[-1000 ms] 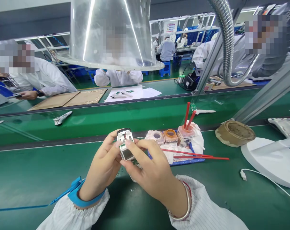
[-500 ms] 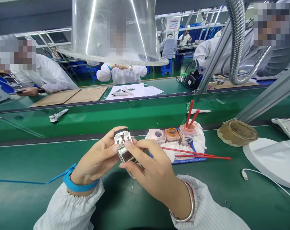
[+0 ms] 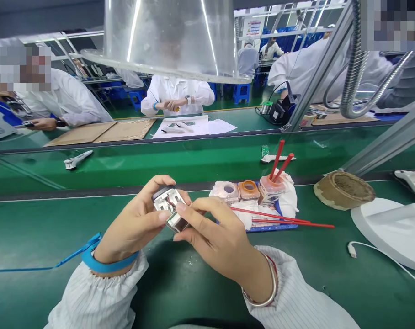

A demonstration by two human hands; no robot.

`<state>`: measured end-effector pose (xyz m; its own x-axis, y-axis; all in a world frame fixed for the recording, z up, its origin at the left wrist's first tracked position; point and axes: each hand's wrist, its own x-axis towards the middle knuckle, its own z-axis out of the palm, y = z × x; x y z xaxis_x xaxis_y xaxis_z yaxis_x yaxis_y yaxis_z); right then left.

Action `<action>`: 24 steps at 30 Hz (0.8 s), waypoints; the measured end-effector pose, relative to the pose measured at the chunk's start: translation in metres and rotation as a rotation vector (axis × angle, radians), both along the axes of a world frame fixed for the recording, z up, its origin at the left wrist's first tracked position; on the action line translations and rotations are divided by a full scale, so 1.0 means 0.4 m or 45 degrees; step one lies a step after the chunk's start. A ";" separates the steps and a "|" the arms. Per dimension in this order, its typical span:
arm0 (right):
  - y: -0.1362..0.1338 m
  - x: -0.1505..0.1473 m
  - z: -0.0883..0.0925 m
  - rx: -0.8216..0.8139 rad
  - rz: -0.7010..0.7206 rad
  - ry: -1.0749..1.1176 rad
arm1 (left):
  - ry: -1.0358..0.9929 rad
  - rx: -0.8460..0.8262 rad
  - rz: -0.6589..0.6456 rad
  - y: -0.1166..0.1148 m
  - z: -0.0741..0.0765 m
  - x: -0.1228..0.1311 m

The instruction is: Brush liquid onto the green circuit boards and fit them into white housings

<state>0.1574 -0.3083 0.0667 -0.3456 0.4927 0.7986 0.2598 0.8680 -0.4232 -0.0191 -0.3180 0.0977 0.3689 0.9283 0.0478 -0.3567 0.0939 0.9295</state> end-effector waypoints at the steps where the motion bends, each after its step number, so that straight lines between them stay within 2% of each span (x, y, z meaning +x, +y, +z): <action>1: -0.002 -0.001 0.001 -0.004 -0.011 0.003 | 0.017 0.022 0.013 0.001 -0.002 0.001; 6: -0.011 -0.005 0.002 -0.050 -0.064 0.000 | -0.013 0.033 0.017 0.015 -0.011 0.007; 16: -0.016 -0.009 0.012 -0.058 -0.118 0.024 | -0.116 -0.082 -0.050 0.031 -0.023 0.010; 24: -0.018 -0.011 0.010 0.008 -0.171 -0.015 | -0.174 -0.057 -0.110 0.039 -0.032 0.010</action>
